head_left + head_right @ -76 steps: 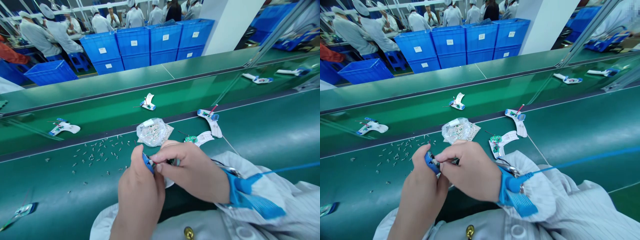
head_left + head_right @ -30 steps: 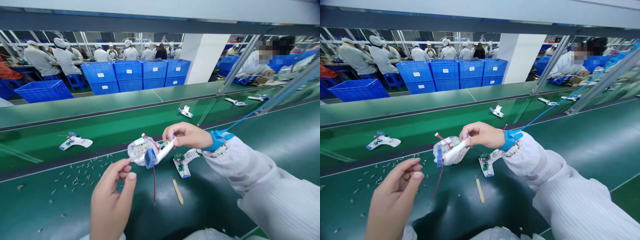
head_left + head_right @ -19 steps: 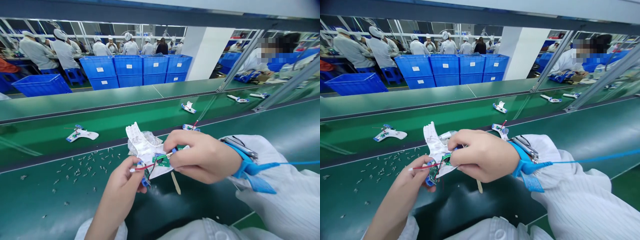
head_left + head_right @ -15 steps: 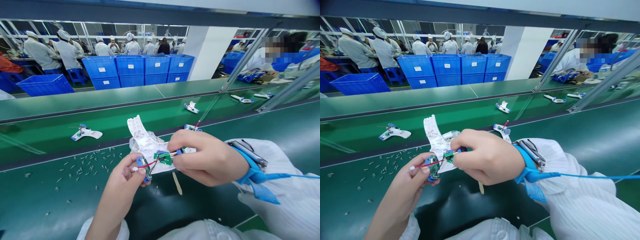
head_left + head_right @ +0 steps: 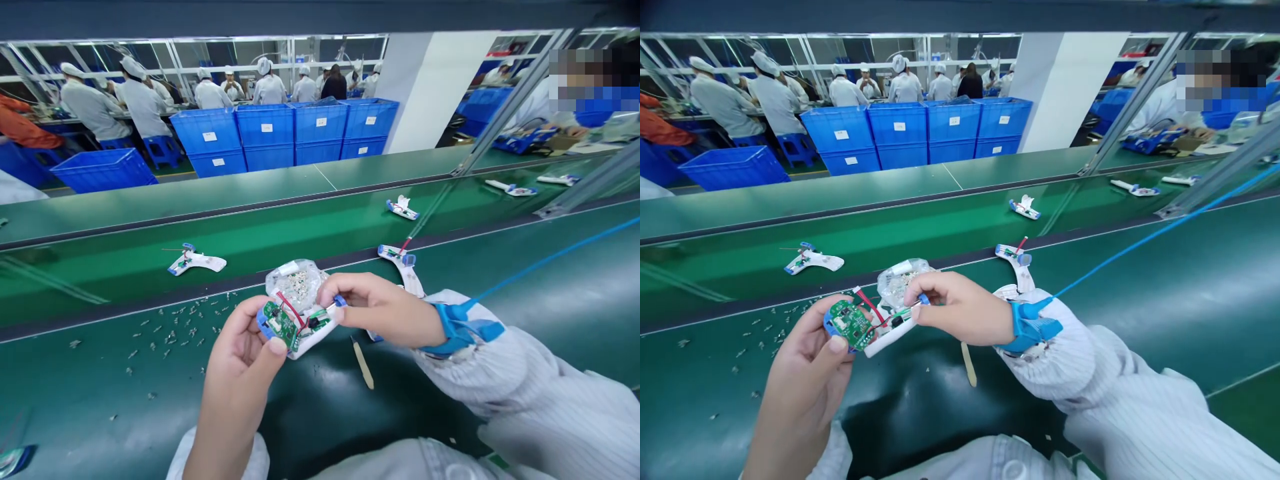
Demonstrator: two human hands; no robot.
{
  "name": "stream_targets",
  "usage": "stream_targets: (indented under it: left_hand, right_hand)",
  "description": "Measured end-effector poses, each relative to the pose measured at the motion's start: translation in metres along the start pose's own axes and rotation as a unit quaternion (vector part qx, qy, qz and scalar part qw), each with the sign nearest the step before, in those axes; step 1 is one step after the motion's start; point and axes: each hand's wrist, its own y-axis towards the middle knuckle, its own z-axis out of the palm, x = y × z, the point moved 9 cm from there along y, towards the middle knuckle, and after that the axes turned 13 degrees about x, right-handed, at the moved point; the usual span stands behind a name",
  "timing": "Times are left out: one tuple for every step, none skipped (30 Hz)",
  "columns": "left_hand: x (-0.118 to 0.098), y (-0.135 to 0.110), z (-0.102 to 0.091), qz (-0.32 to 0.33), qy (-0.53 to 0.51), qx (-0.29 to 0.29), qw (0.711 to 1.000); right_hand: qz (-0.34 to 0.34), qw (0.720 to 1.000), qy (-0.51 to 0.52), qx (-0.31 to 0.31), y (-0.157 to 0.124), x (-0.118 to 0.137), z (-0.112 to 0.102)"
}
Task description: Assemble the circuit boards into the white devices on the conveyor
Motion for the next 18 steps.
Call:
stream_targets:
  left_hand:
    - [0.001,0.000,0.000,0.001,0.001,0.002,1.000]
    - [0.001,0.001,0.001,0.001,0.003,0.005,1.000]
    - [0.002,0.001,0.002,0.001,0.004,0.008,1.000]
    - [0.002,0.001,0.003,0.000,0.007,0.010,1.000]
    - [0.003,0.000,0.003,-0.003,0.013,0.007,1.000]
    - [0.002,-0.001,0.003,-0.006,0.020,0.001,1.000]
    - [0.002,-0.002,0.003,-0.007,0.027,-0.005,1.000]
    - [0.000,-0.003,0.004,-0.007,0.036,-0.013,0.999]
    - [-0.002,-0.005,0.004,-0.004,0.046,-0.020,0.999]
    - [-0.004,-0.006,0.005,0.001,0.055,-0.027,0.998]
    - [-0.005,-0.008,0.005,0.005,0.063,-0.036,0.997]
    - [-0.007,-0.009,0.005,0.009,0.070,-0.048,0.996]
    - [-0.007,-0.010,0.004,0.011,0.074,-0.065,0.995]
    - [-0.007,-0.011,0.002,0.014,0.074,-0.086,0.993]
    - [-0.007,-0.012,0.000,0.017,0.071,-0.107,0.992]
    - [-0.006,-0.013,-0.001,0.023,0.063,-0.123,0.990]
    - [-0.005,-0.013,-0.002,0.030,0.055,-0.132,0.989]
    - [-0.003,-0.013,-0.002,0.037,0.045,-0.136,0.989]
  right_hand:
    - [0.010,1.000,-0.001,-0.012,0.002,0.000,0.002]
    - [0.018,1.000,-0.006,-0.019,0.005,0.001,0.005]
    - [0.024,1.000,-0.012,-0.015,0.008,0.003,0.009]
    - [0.028,0.999,-0.018,-0.001,0.012,0.005,0.014]
    - [0.033,0.999,-0.027,0.020,0.016,0.007,0.020]
    - [0.040,0.998,-0.039,0.040,0.019,0.008,0.025]
    - [0.047,0.996,-0.049,0.054,0.023,0.009,0.029]
    - [0.052,0.995,-0.055,0.060,0.025,0.009,0.030]
    - [0.055,0.995,-0.056,0.056,0.027,0.008,0.030]
    - [0.057,0.996,-0.052,0.048,0.029,0.007,0.030]
    - [0.054,0.997,-0.042,0.036,0.029,0.006,0.028]
    - [0.049,0.998,-0.032,0.022,0.029,0.006,0.027]
    - [0.045,0.999,-0.026,0.006,0.029,0.006,0.026]
    - [0.039,0.999,-0.033,-0.016,0.027,0.008,0.023]
    - [0.031,0.997,-0.055,-0.042,0.025,0.010,0.021]
    - [0.021,0.993,-0.091,-0.073,0.022,0.015,0.018]
    - [0.009,0.985,-0.135,-0.103,0.019,0.020,0.016]
    - [-0.004,0.975,-0.182,-0.131,0.016,0.026,0.015]
